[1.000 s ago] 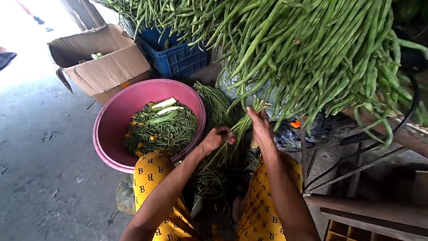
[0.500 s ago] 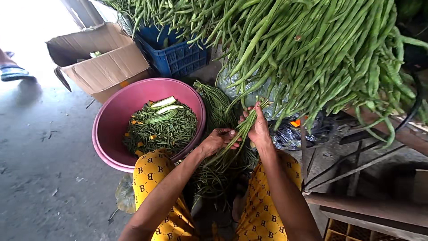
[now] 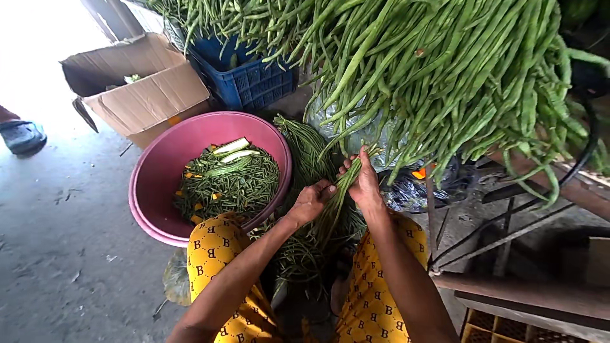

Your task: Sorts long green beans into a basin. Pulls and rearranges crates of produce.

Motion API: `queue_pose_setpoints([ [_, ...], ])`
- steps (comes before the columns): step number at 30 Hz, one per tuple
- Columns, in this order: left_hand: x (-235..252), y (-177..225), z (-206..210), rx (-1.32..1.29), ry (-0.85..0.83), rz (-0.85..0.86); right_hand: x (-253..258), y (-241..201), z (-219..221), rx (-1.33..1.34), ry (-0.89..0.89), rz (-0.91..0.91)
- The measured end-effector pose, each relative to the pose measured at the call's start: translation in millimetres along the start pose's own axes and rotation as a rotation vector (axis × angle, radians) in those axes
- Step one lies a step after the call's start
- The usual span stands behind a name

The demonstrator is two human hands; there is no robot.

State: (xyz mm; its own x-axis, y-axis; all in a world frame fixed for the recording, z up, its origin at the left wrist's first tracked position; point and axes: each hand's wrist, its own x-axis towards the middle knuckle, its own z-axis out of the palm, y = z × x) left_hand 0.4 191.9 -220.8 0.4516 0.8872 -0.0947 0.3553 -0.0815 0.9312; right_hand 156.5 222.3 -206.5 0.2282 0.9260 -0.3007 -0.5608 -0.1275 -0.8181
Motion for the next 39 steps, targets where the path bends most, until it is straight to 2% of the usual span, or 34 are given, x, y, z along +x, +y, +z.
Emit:
queue_pose_setpoints([
  [2, 1, 3, -2, -0.019, -0.058, -0.024, 0, -2, -1, 0.061, 0.068, 0.005],
  [7, -3, 6, 1, -0.462, -0.080, -0.155, 0, -12, 2, 0.121, 0.158, 0.007],
  [12, -5, 9, -7, -0.389, -0.020, -0.193, 6, -10, -4, 0.114, 0.141, 0.002],
  [17, -17, -3, -15, -0.192, -0.165, -0.310, 12, -37, -29, 0.199, 0.236, -0.168],
  [20, -14, -4, -11, -0.292, -0.221, -0.268, 17, -35, -29, 0.225, 0.240, -0.165],
  [22, -12, -5, -6, -0.355, -0.208, -0.207, 15, -24, -23, 0.174, 0.177, -0.117],
  [24, -7, -6, -1, -0.272, -0.184, -0.112, 12, -14, -16, 0.141, 0.111, -0.066],
  [27, 0, -3, 0, 0.112, -0.168, -0.038, 7, -16, -9, 0.157, 0.083, -0.046],
  [31, -16, -7, -8, 0.377, -0.436, -0.188, 3, -46, -32, 0.196, 0.216, -0.209],
  [33, -19, -14, -7, 0.405, -0.491, -0.197, 5, -53, -42, 0.220, 0.234, -0.222],
  [34, -18, -14, -6, 0.396, -0.444, -0.176, 9, -51, -38, 0.211, 0.243, -0.193],
  [37, -15, -8, 3, 0.217, -0.121, 0.000, 6, -24, -23, 0.141, 0.037, -0.093],
  [39, -11, -3, 5, 0.071, 0.016, 0.053, 2, -5, -11, 0.047, -0.040, -0.042],
])
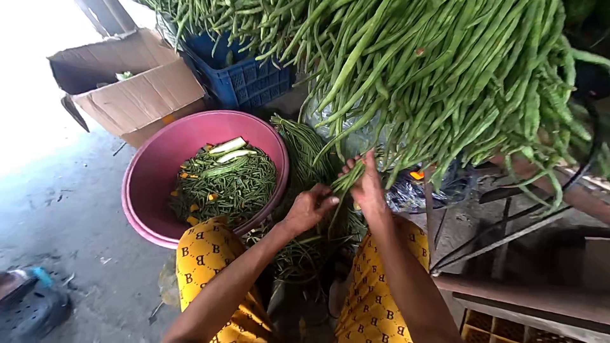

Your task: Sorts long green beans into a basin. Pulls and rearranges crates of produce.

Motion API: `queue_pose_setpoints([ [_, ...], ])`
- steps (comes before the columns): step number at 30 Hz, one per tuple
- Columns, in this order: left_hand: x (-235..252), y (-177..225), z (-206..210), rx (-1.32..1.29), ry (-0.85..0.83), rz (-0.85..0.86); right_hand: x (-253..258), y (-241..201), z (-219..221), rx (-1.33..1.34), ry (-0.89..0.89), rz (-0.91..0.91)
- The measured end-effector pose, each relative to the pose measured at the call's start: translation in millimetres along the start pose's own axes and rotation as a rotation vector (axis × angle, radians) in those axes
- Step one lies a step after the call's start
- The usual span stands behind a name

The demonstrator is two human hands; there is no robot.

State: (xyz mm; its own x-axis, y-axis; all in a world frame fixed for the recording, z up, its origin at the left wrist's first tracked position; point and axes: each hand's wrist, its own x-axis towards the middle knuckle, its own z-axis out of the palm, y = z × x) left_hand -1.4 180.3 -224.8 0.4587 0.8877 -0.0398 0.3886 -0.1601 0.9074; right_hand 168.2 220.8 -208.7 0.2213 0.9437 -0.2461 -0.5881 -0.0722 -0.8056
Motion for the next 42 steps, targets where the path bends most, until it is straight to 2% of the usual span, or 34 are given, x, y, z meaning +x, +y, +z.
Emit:
queue_pose_setpoints([
  [3, 10, -1, 1, 0.024, 0.068, 0.010, -4, 10, 14, -0.060, 0.007, 0.041],
  [7, 9, 9, -14, 0.205, -0.022, -0.011, 0, 6, 13, -0.034, 0.092, 0.035],
  [9, 4, 13, -23, 0.266, -0.122, -0.062, 3, -2, 9, 0.000, 0.158, 0.019],
  [12, -10, 1, -33, 0.399, -0.445, -0.194, 6, -24, -5, 0.039, 0.200, -0.075],
  [14, -16, -3, -35, 0.428, -0.574, -0.214, 3, -36, -11, 0.091, 0.198, -0.124],
  [16, -17, 0, -31, 0.407, -0.484, -0.184, 2, -35, -9, 0.095, 0.172, -0.089],
  [19, -8, -2, -13, 0.228, -0.124, -0.107, -1, -15, 0, -0.026, 0.097, 0.003],
  [21, 2, -4, -8, 0.100, 0.000, -0.093, -5, -9, 7, -0.119, -0.012, 0.055],
  [24, 12, -7, -9, -0.078, 0.011, -0.109, -6, -14, 8, -0.249, -0.080, 0.088],
  [31, 18, -11, -17, -0.442, 0.086, -0.242, 2, -22, -12, -0.406, -0.035, 0.031],
  [37, 20, -18, -14, -0.485, 0.062, -0.159, -1, -22, -7, -0.437, -0.008, 0.035],
  [42, 20, -19, -14, -0.463, 0.138, -0.169, -1, -22, -7, -0.490, -0.096, 0.055],
])
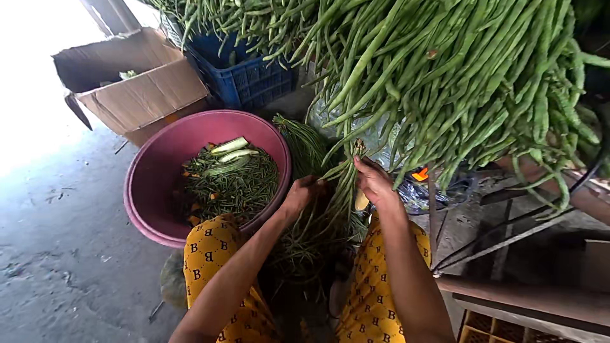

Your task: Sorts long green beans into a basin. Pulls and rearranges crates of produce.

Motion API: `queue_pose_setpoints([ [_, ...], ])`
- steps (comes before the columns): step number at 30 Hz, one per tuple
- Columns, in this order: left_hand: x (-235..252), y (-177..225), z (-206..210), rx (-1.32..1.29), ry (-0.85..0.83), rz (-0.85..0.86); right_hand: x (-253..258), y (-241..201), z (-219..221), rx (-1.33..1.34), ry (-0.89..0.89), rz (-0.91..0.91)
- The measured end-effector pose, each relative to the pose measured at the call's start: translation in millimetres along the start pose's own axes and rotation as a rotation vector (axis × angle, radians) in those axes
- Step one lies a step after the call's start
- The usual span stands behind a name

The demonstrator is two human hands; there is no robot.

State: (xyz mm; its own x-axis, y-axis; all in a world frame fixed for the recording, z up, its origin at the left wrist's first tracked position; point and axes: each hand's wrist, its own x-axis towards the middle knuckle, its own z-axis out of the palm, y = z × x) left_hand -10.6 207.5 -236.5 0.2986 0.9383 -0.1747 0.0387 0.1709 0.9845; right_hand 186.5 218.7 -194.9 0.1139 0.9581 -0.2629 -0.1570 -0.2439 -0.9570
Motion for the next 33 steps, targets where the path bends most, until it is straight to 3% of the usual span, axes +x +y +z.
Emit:
queue_pose_setpoints([
  [8, -7, 11, 1, -0.396, -0.217, -0.207, 2, 7, 5, 0.151, -0.077, -0.076],
  [13, -11, 12, -3, -0.378, -0.452, -0.288, 2, 10, 7, 0.203, -0.191, -0.174],
  [18, -13, 12, -5, -0.459, -0.471, -0.261, 1, 9, 8, 0.192, -0.182, -0.205],
  [21, -13, 11, -3, -0.363, -0.356, -0.204, 0, 8, 10, 0.178, -0.142, -0.196],
  [25, -12, 8, 5, 0.091, -0.108, 0.026, -4, 8, 12, 0.115, -0.081, -0.211],
  [28, -11, 13, 9, 0.322, 0.107, 0.056, -5, 10, 12, 0.048, -0.141, -0.256],
  [33, -1, 11, 11, -0.246, 0.329, -0.015, -10, 17, 24, -0.129, -0.349, -0.317],
])
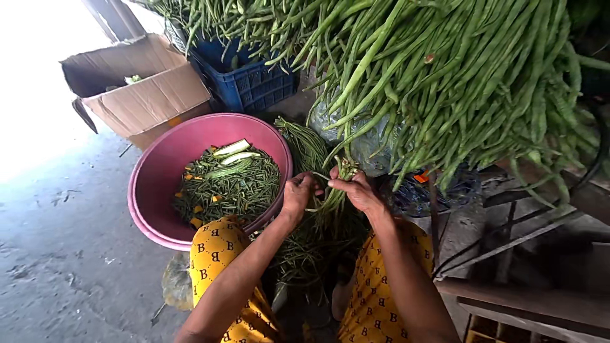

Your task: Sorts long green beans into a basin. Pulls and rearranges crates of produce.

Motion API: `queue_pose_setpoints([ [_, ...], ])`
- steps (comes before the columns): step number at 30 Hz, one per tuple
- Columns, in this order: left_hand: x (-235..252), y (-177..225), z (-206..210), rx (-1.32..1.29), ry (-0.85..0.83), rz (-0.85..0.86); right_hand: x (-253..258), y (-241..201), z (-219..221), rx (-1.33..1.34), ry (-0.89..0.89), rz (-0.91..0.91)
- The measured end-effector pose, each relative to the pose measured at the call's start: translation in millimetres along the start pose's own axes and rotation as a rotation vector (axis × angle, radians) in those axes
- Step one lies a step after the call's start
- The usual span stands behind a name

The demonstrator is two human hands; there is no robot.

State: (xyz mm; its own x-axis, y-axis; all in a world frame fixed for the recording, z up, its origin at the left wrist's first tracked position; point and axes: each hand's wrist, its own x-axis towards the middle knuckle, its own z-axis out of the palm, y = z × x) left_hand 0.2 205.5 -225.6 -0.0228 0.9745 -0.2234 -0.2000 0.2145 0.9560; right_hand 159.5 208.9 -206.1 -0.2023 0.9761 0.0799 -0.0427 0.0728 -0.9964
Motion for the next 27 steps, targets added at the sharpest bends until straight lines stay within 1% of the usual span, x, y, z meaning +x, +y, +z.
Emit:
queue_pose_setpoints([
  [2, 1, 2, 2, -0.140, 0.076, -0.037, 1, 3, 7, 0.003, -0.005, -0.006],
  [4, 8, 6, -5, -0.225, 0.152, -0.055, 1, 5, 9, 0.050, -0.003, -0.034],
  [6, 20, 19, -25, -0.179, 0.223, -0.018, -2, 2, 6, 0.140, 0.024, -0.059],
  [7, 23, 27, -37, -0.073, 0.246, 0.071, -4, -1, 3, 0.196, 0.043, -0.049],
  [8, 24, 33, -50, 0.095, 0.254, 0.199, -4, -3, 0, 0.257, 0.068, -0.019],
  [10, 26, 45, -74, 0.512, 0.296, 0.484, -1, -3, -4, 0.376, 0.119, 0.056],
  [11, 27, 47, -82, 0.658, 0.328, 0.597, -1, -2, -6, 0.419, 0.132, 0.083],
  [12, 29, 47, -88, 0.762, 0.364, 0.664, -1, -1, -6, 0.443, 0.133, 0.105],
  [13, 29, 45, -92, 0.845, 0.399, 0.687, -1, -1, -6, 0.454, 0.131, 0.120],
  [15, 29, 41, -91, 1.006, 0.426, 0.655, -1, 0, -2, 0.464, 0.131, 0.132],
  [17, 24, 39, -77, 1.088, 0.332, 0.616, 1, 2, 3, 0.463, 0.148, 0.131],
  [18, 19, 35, -64, 1.071, 0.242, 0.634, 2, 3, 5, 0.456, 0.158, 0.128],
  [21, 6, 10, -32, 0.890, -0.159, 0.760, 5, 8, 8, 0.416, 0.172, 0.105],
  [22, 3, 0, -24, 0.889, -0.216, 0.836, 5, 8, 9, 0.408, 0.184, 0.097],
  [24, -1, -10, -15, 0.938, -0.209, 0.944, 5, 4, 10, 0.386, 0.259, 0.103],
  [25, -2, -9, -14, 0.959, -0.206, 0.937, 6, 3, 11, 0.379, 0.318, 0.110],
  [27, -6, 0, -13, 0.970, -0.241, 0.824, 9, 1, 10, 0.385, 0.437, 0.128],
])
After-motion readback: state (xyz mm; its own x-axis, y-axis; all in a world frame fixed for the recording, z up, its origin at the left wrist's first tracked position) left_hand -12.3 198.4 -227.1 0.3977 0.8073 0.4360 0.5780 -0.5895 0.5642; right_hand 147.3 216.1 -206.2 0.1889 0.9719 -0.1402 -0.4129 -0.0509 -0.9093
